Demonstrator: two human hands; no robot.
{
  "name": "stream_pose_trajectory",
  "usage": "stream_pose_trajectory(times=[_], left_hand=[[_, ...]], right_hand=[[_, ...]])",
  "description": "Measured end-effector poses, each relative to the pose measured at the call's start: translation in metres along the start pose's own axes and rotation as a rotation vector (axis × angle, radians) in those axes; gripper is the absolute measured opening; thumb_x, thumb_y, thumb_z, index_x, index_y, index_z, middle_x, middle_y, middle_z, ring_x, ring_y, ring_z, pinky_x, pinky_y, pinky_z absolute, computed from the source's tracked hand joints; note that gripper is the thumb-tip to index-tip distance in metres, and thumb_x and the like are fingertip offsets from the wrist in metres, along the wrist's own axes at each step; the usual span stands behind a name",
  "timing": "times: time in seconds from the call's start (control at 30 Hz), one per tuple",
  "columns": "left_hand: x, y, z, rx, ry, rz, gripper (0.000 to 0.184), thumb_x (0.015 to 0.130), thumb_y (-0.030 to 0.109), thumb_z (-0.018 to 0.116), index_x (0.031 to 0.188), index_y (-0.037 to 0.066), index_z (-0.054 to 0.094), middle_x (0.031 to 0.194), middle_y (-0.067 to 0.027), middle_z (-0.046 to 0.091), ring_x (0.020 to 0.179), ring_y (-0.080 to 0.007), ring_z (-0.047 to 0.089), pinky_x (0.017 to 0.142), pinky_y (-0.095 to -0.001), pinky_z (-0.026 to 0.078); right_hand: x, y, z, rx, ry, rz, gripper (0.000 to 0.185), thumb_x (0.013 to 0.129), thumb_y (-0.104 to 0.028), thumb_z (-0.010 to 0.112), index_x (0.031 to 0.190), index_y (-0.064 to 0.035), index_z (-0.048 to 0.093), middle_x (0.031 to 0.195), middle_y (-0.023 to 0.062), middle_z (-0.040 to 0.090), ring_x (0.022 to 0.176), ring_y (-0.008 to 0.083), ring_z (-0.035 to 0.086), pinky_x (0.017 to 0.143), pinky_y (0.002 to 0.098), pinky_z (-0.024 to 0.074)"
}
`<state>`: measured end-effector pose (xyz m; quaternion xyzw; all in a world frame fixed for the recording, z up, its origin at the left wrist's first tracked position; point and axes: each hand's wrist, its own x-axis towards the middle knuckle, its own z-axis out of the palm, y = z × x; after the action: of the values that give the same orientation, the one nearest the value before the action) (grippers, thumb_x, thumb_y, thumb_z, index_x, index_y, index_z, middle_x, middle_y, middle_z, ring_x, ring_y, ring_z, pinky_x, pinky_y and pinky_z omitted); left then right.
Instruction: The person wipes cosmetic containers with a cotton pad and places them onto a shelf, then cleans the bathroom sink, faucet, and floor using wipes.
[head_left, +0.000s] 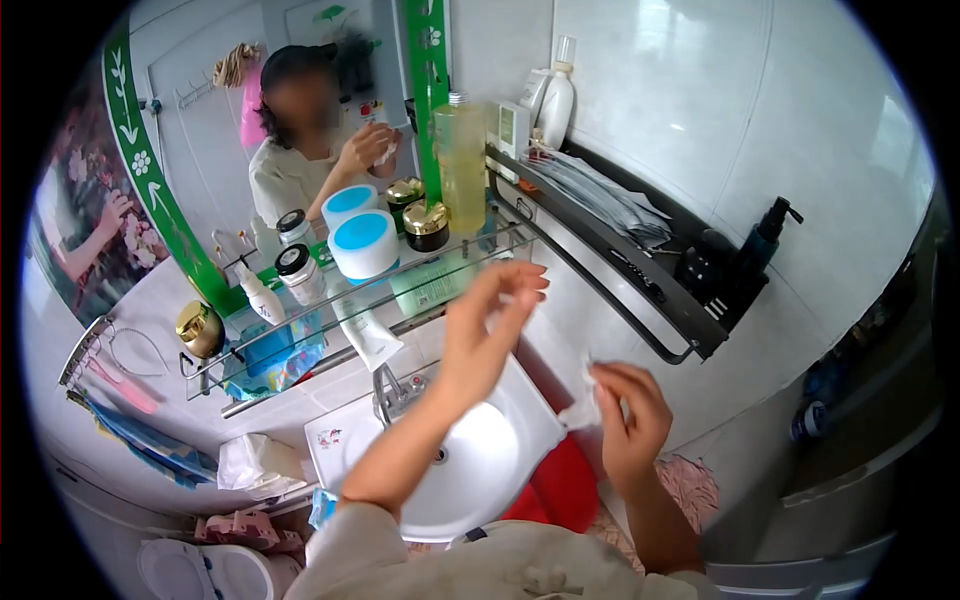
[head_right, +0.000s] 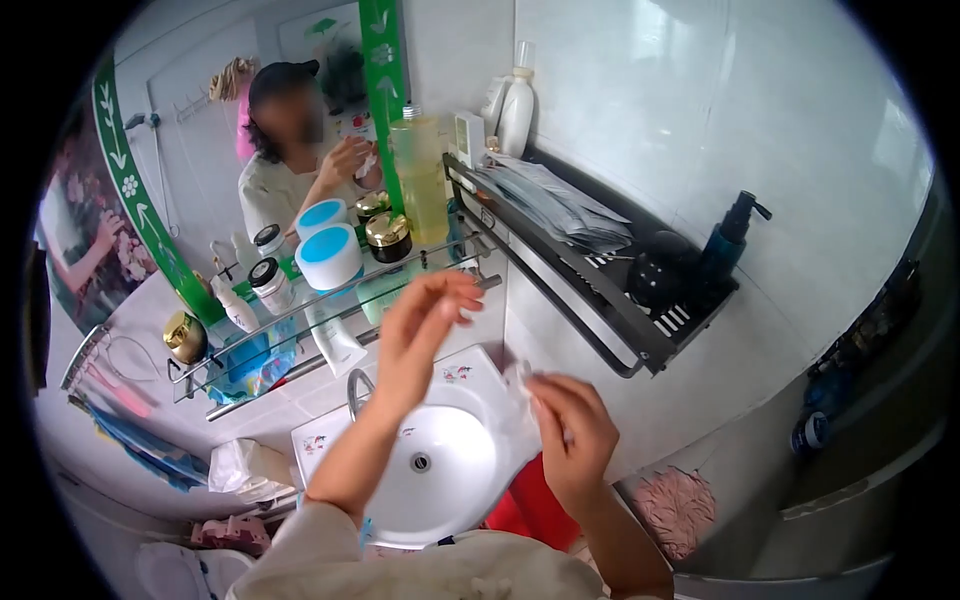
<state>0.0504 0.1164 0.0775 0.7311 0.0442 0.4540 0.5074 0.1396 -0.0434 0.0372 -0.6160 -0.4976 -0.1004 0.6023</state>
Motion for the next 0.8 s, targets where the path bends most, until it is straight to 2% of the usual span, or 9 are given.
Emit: stream_pose_trajectory(times=[0.07, 0.1, 0.17, 0.27, 0.37, 0.43, 0.53, 0.67, 0.8], left_hand=[[-0.021, 0.000, 0.008, -0.464, 0.062, -0.110, 0.024, 0.082, 0.004, 0.060, 0.105, -0.003, 0.057, 0.101, -0.0090, 0.058, 0.095, -0.0135, 0.054, 0.082, -0.0269, 0.044], [-0.025, -0.001, 0.004, -0.468, 0.068, -0.108, 0.024, 0.082, 0.004, 0.060, 0.105, -0.003, 0.057, 0.101, -0.0090, 0.058, 0.095, -0.0135, 0.054, 0.082, -0.0269, 0.044], [-0.030, -0.009, -0.003, -0.311, -0.068, -0.124, 0.022, 0.079, 0.005, 0.065, 0.100, 0.002, 0.062, 0.107, -0.0031, 0.057, 0.093, -0.0072, 0.052, 0.065, -0.0217, 0.041], [-0.015, -0.022, -0.018, -0.147, 0.005, -0.032, 0.027, 0.076, 0.002, 0.067, 0.102, 0.005, 0.062, 0.105, -0.0026, 0.057, 0.087, -0.0072, 0.052, 0.061, -0.0199, 0.038], [0.020, -0.025, -0.025, 0.368, 0.301, 0.224, 0.034, 0.074, -0.001, 0.064, 0.107, 0.007, 0.061, 0.088, -0.0061, 0.056, 0.075, -0.0182, 0.055, 0.061, -0.0282, 0.043], [0.052, -0.035, -0.027, 0.588, 0.441, 0.384, 0.030, 0.074, -0.003, 0.060, 0.104, 0.004, 0.060, 0.088, -0.0096, 0.055, 0.075, -0.0265, 0.055, 0.064, -0.0326, 0.046], [0.105, -0.052, -0.027, 0.833, 0.516, 0.568, 0.023, 0.071, -0.005, 0.057, 0.093, 0.002, 0.058, 0.091, -0.0111, 0.055, 0.079, -0.0284, 0.054, 0.062, -0.0342, 0.047], [0.146, -0.073, -0.024, 1.022, 0.478, 0.672, 0.017, 0.071, 0.000, 0.060, 0.087, 0.004, 0.059, 0.089, -0.0089, 0.057, 0.079, -0.0273, 0.054, 0.061, -0.0361, 0.047], [0.153, -0.084, -0.017, 1.138, 0.306, 0.561, 0.024, 0.068, 0.000, 0.056, 0.092, 0.004, 0.059, 0.090, -0.0079, 0.059, 0.083, -0.0266, 0.055, 0.067, -0.0359, 0.048]], right_hand=[[0.020, -0.001, 0.021, 0.057, 0.061, -0.041, 0.018, 0.077, 0.008, 0.057, 0.092, 0.0007, 0.063, 0.092, 0.0124, 0.061, 0.080, 0.0208, 0.060, 0.068, 0.0253, 0.0482], [0.029, 0.000, 0.032, 0.123, 0.070, -0.066, 0.017, 0.077, 0.008, 0.057, 0.092, 0.0008, 0.062, 0.092, 0.0120, 0.061, 0.079, 0.0205, 0.060, 0.068, 0.0256, 0.0481], [0.039, -0.003, 0.049, 0.221, 0.042, -0.067, 0.015, 0.078, 0.007, 0.056, 0.092, 0.0010, 0.059, 0.092, 0.0112, 0.061, 0.080, 0.0198, 0.060, 0.069, 0.0258, 0.0477], [0.047, -0.004, 0.062, 0.278, -0.002, -0.060, 0.018, 0.079, 0.006, 0.056, 0.096, 0.0005, 0.059, 0.097, 0.0123, 0.060, 0.085, 0.0203, 0.059, 0.073, 0.0267, 0.0471], [0.044, -0.007, 0.062, 0.150, -0.025, -0.118, 0.025, 0.079, 0.004, 0.055, 0.104, 0.0009, 0.056, 0.105, 0.0155, 0.057, 0.096, 0.0266, 0.056, 0.083, 0.0327, 0.0443], [0.032, -0.009, 0.059, 0.109, -0.103, -0.103, 0.028, 0.078, 0.005, 0.055, 0.107, 0.0019, 0.055, 0.109, 0.0169, 0.056, 0.103, 0.0313, 0.053, 0.090, 0.0369, 0.0407], [0.002, -0.001, 0.053, 0.065, -0.197, -0.076, 0.028, 0.078, 0.005, 0.055, 0.106, 0.0024, 0.055, 0.112, 0.0157, 0.055, 0.102, 0.0252, 0.054, 0.084, 0.0311, 0.0443], [-0.039, 0.008, 0.036, -0.001, -0.216, -0.006, 0.026, 0.077, 0.005, 0.055, 0.102, 0.0017, 0.057, 0.109, 0.0156, 0.055, 0.100, 0.0262, 0.055, 0.084, 0.0318, 0.0449], [-0.064, 0.014, 0.015, -0.005, -0.226, 0.147, 0.018, 0.076, 0.004, 0.056, 0.093, -0.0005, 0.060, 0.108, 0.0137, 0.055, 0.098, 0.0271, 0.056, 0.086, 0.0319, 0.0443]])
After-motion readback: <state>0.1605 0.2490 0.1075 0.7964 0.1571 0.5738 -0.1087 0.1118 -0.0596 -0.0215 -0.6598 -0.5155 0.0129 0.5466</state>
